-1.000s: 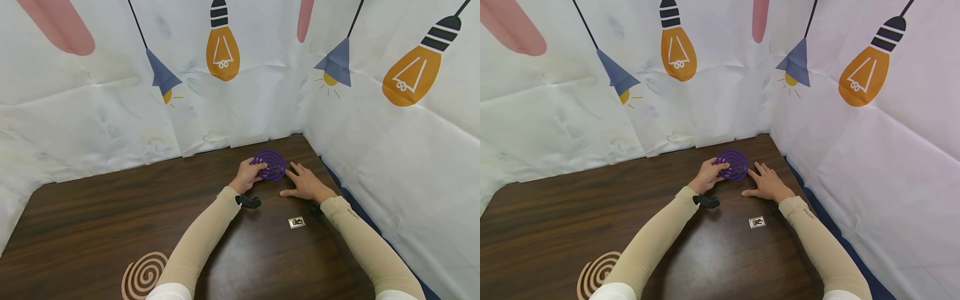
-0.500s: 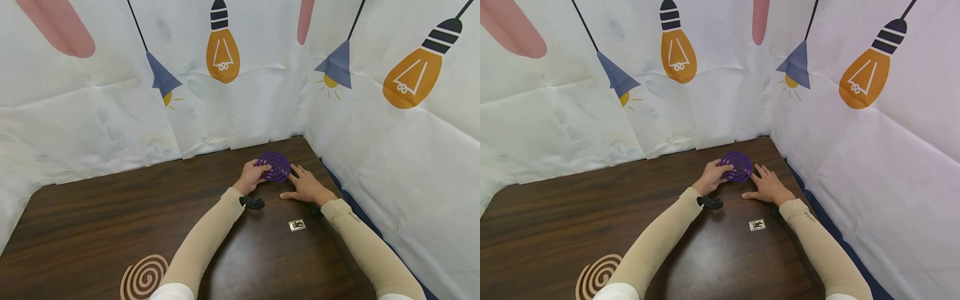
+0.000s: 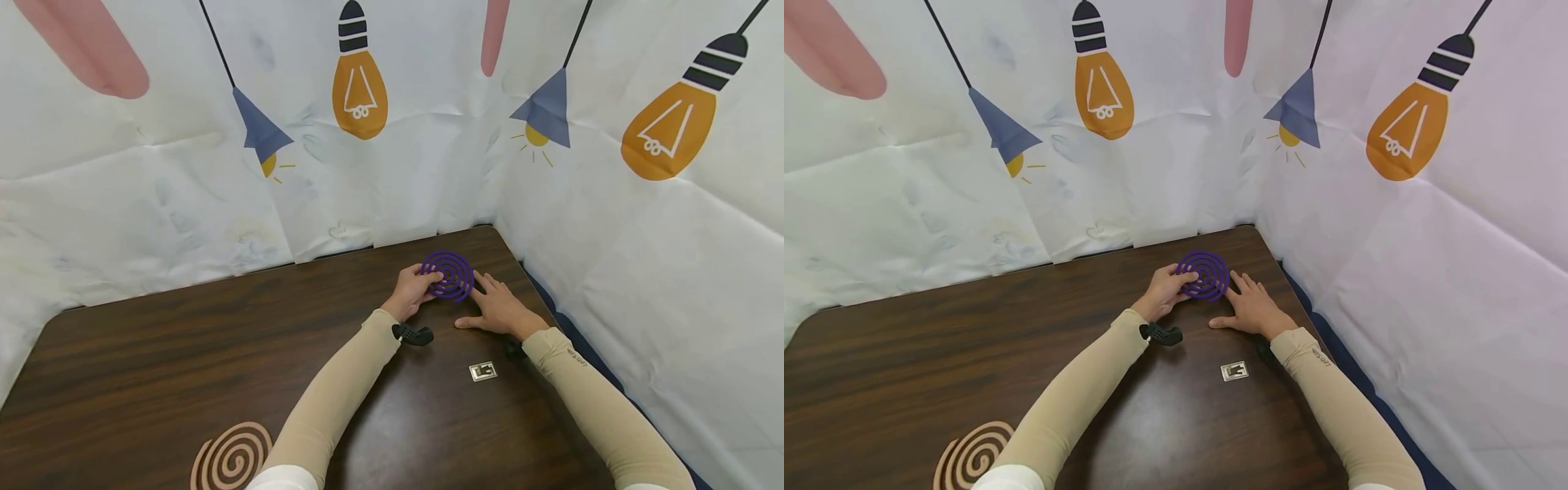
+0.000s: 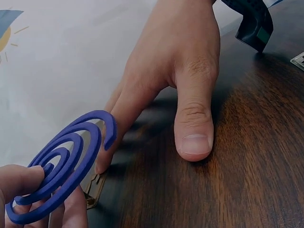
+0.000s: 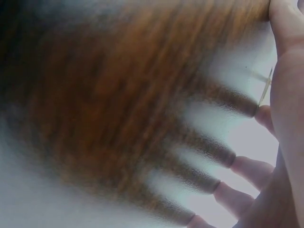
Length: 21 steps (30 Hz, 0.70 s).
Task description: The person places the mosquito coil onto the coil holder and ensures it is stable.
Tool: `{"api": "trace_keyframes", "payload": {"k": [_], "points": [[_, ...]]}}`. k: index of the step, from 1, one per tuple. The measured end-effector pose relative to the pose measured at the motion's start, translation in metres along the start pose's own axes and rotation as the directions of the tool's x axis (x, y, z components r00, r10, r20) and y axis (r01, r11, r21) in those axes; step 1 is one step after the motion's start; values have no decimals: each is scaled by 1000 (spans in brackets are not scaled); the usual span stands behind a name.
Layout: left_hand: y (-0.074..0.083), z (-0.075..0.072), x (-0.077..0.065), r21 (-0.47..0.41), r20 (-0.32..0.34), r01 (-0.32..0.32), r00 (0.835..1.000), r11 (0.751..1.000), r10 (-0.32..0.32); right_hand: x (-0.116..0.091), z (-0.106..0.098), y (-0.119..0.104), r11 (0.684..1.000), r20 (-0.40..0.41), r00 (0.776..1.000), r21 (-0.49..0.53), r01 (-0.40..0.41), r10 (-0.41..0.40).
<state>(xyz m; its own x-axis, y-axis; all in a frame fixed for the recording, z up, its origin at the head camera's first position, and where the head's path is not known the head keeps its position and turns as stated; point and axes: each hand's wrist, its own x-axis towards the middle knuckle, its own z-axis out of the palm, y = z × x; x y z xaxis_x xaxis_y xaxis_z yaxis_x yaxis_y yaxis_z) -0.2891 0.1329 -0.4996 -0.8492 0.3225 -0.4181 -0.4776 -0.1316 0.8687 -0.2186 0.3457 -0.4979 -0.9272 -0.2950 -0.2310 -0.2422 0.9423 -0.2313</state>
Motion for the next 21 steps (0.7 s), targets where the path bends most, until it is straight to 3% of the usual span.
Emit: {"api": "trace_keyframes", "payload": {"k": [21], "points": [[-6,6,5,1,-16,-13,1000,1000,13,1,2,-1,1000,-6,1000,-13,-1,1]]}}
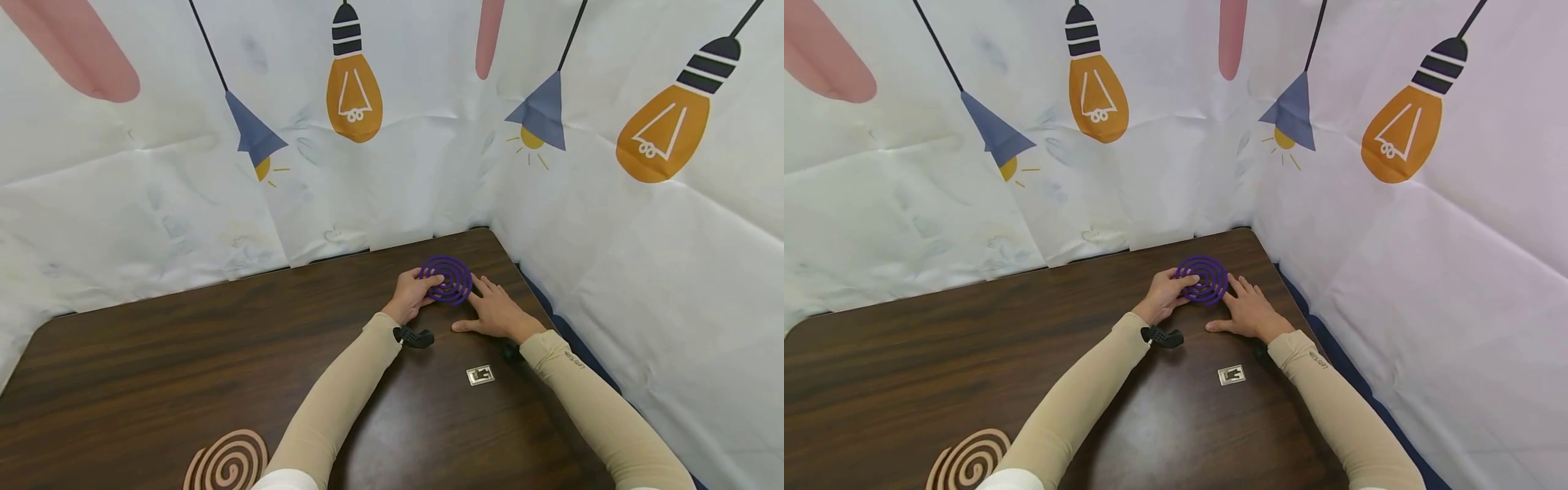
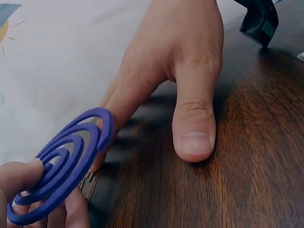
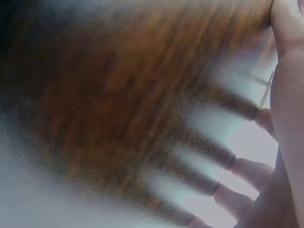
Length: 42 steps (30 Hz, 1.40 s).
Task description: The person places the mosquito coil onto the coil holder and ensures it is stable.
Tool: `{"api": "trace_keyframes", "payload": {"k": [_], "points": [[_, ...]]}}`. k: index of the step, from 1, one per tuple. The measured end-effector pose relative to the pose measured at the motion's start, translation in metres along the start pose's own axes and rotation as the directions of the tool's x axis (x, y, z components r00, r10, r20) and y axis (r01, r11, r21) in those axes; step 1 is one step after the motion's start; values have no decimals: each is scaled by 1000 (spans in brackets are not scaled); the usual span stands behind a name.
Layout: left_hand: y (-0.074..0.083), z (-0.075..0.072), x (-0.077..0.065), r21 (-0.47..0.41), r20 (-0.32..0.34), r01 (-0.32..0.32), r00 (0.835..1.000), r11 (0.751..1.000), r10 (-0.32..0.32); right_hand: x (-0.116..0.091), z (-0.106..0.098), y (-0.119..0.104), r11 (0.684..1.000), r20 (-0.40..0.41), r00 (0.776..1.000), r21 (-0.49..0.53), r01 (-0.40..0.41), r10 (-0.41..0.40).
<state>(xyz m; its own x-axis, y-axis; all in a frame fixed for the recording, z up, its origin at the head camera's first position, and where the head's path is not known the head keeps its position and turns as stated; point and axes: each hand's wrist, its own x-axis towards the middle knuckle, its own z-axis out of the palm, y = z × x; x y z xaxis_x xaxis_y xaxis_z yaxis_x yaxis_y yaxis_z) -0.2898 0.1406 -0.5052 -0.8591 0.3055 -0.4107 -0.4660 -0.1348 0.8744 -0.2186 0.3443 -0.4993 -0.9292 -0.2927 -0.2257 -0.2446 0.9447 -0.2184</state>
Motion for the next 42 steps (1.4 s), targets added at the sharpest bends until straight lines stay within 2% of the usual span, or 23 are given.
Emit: {"api": "trace_keyframes", "payload": {"k": [12,31,38,42], "points": [[-2,0,4,98,-13,-28,999,995,29,-2,0,1,1000,-23,1000,3,5,-5],[-1,2,2,182,-29,-61,997,981,67,-1,-1,1,1000,-15,1000,2,3,-3],[0,2,3,217,-54,-41,997,975,54,0,2,3,1000,-11,1000,-4,10,-10],[1,3,3,226,-51,-49,997,973,62,0,1,3,1000,-12,1000,-4,1,-1]]}}
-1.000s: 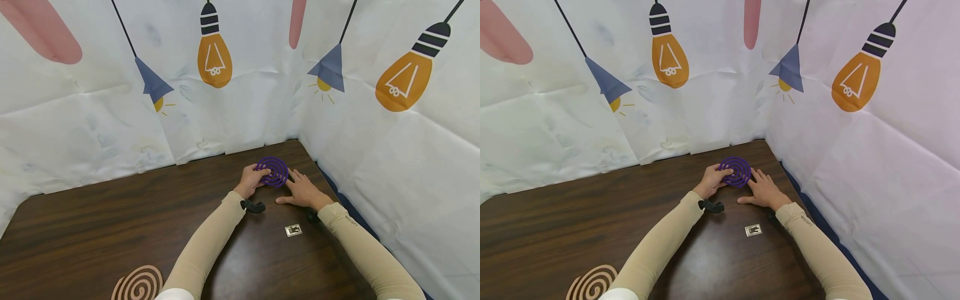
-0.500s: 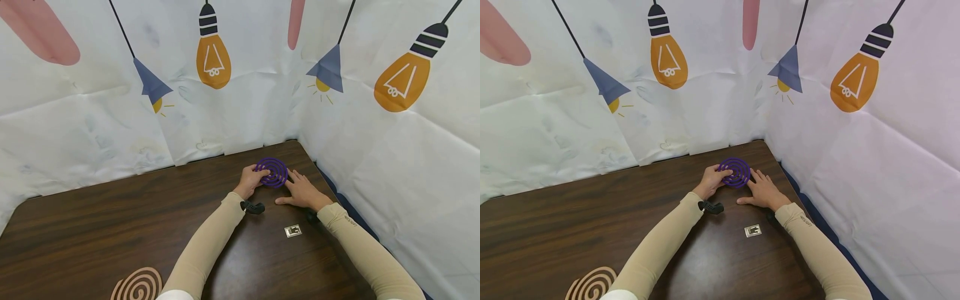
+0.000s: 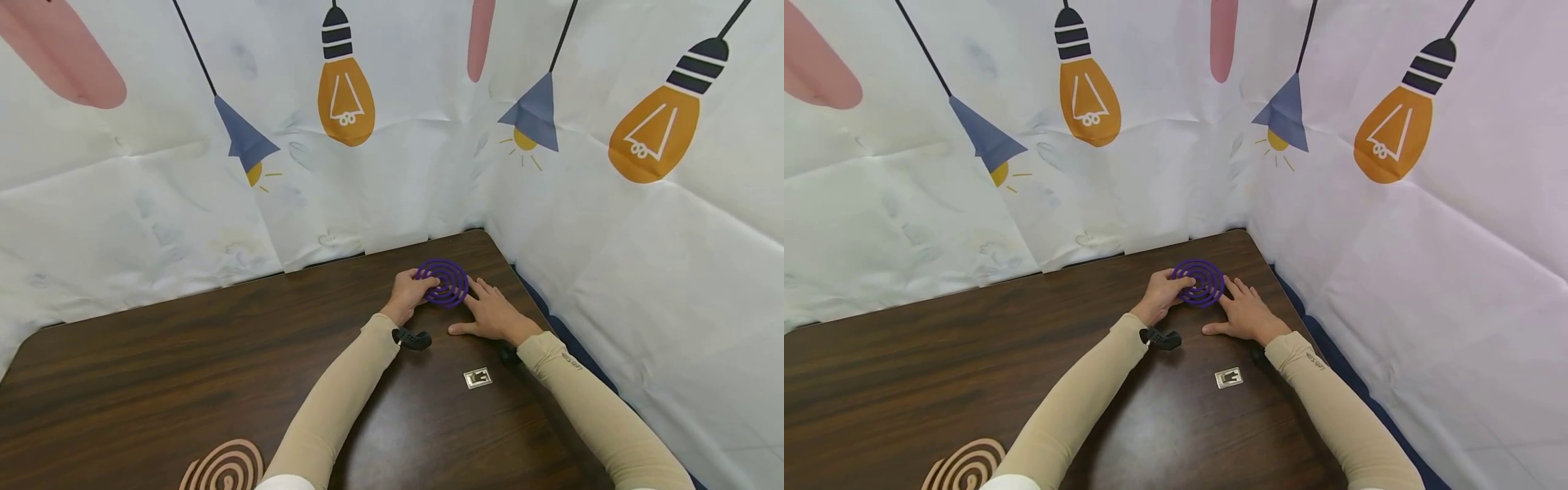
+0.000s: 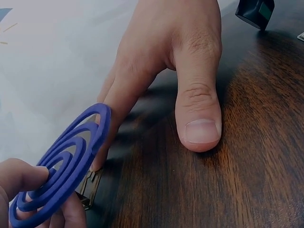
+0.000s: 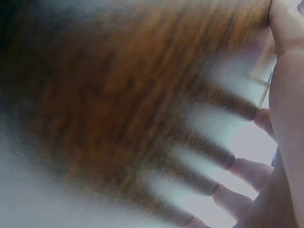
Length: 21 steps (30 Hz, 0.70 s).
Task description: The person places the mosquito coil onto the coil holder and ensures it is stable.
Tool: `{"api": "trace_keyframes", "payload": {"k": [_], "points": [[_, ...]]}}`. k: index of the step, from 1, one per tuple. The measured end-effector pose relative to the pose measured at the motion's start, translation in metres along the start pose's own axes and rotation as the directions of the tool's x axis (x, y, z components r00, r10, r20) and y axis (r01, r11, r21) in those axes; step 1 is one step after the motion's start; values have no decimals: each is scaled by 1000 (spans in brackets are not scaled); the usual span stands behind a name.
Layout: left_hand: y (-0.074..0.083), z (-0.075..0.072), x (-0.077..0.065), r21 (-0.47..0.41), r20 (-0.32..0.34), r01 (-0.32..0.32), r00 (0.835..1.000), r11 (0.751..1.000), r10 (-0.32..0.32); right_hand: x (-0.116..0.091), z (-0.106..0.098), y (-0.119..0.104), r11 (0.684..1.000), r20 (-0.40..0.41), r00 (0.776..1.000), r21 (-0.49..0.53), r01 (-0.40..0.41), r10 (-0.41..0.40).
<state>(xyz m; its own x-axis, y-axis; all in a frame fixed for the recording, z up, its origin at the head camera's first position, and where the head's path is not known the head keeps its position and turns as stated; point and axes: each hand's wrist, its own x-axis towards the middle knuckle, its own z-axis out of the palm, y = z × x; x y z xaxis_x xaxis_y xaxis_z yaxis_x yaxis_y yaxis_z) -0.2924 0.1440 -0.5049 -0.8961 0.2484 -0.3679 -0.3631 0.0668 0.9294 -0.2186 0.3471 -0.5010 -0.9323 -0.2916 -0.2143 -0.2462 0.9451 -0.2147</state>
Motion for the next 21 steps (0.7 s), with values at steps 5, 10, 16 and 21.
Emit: {"api": "trace_keyframes", "payload": {"k": [5,10,16,21], "points": [[0,2,-1,21,-13,0,1000,1000,0,-1,-2,-1,1000,-1,1000,0,0,0],[-1,3,-2,17,-16,6,1000,1000,-6,-2,-1,0,1000,8,1000,-3,0,0],[-2,1,-2,-8,-11,12,1000,1000,-12,-2,0,0,1000,13,1000,5,0,0],[-1,2,-1,-2,-3,8,1000,1000,-8,-1,0,1,1000,7,1000,-3,2,-2]]}}
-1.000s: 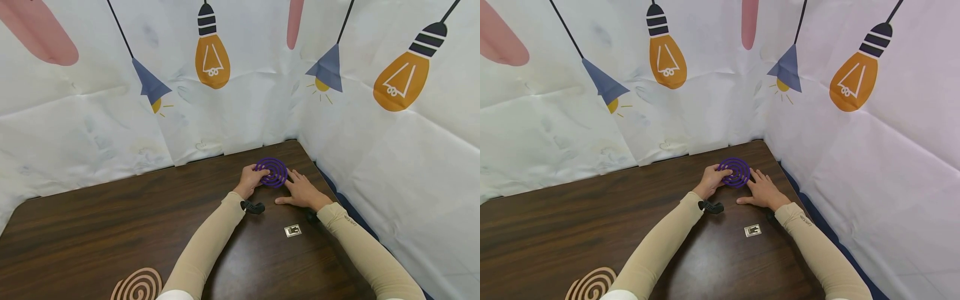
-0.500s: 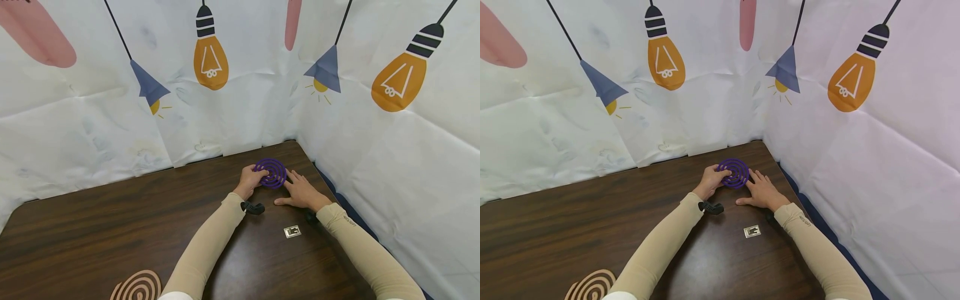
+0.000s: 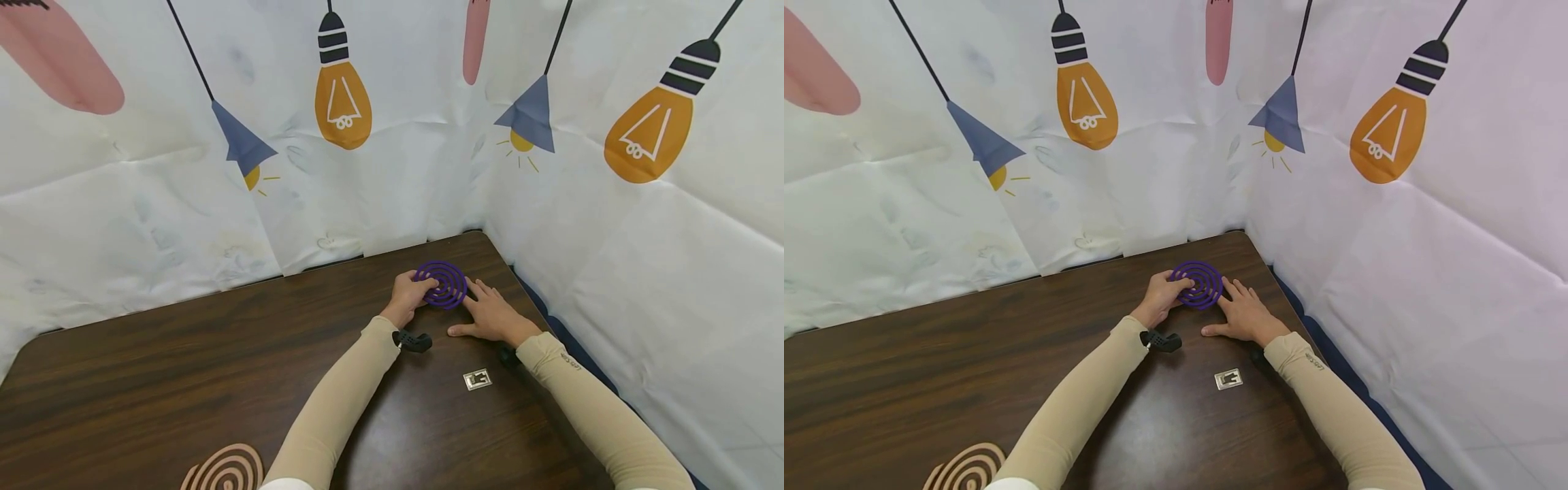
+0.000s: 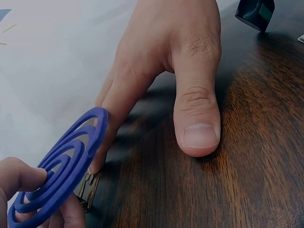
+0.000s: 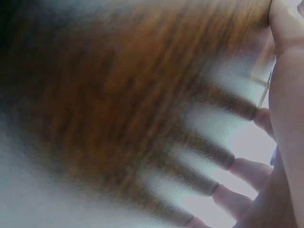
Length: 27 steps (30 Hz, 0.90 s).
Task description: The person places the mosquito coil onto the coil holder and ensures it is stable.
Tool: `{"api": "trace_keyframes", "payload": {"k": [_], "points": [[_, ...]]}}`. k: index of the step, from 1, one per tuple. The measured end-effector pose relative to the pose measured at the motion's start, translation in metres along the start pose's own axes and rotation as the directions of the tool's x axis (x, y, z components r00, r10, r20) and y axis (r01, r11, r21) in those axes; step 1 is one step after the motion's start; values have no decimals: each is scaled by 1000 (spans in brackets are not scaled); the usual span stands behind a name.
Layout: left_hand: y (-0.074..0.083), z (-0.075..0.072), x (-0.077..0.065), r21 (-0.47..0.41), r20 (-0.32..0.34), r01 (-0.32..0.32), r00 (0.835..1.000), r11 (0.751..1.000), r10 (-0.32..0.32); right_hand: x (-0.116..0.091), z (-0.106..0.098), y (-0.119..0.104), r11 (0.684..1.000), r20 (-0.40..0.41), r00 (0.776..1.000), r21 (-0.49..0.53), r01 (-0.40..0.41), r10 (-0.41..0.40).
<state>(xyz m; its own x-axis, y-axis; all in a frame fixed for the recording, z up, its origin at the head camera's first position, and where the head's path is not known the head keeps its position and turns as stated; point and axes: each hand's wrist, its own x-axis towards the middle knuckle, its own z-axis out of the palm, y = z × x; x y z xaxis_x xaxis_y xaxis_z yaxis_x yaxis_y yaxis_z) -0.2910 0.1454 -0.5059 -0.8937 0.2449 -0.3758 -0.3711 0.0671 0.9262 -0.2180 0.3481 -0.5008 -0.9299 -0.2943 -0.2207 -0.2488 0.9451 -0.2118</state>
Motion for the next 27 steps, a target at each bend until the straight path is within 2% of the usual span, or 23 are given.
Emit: {"api": "trace_keyframes", "payload": {"k": [8,18,27], "points": [[3,1,-2,9,-20,1,1000,1000,-1,-1,-1,-1,1000,-7,1000,5,1,-1],[1,2,1,2,-10,-10,1000,1000,10,-2,-3,-3,1000,-14,1000,11,1,-1],[2,6,-2,44,-53,-26,998,999,28,-1,-2,-2,1000,-19,1000,11,2,-2]]}}
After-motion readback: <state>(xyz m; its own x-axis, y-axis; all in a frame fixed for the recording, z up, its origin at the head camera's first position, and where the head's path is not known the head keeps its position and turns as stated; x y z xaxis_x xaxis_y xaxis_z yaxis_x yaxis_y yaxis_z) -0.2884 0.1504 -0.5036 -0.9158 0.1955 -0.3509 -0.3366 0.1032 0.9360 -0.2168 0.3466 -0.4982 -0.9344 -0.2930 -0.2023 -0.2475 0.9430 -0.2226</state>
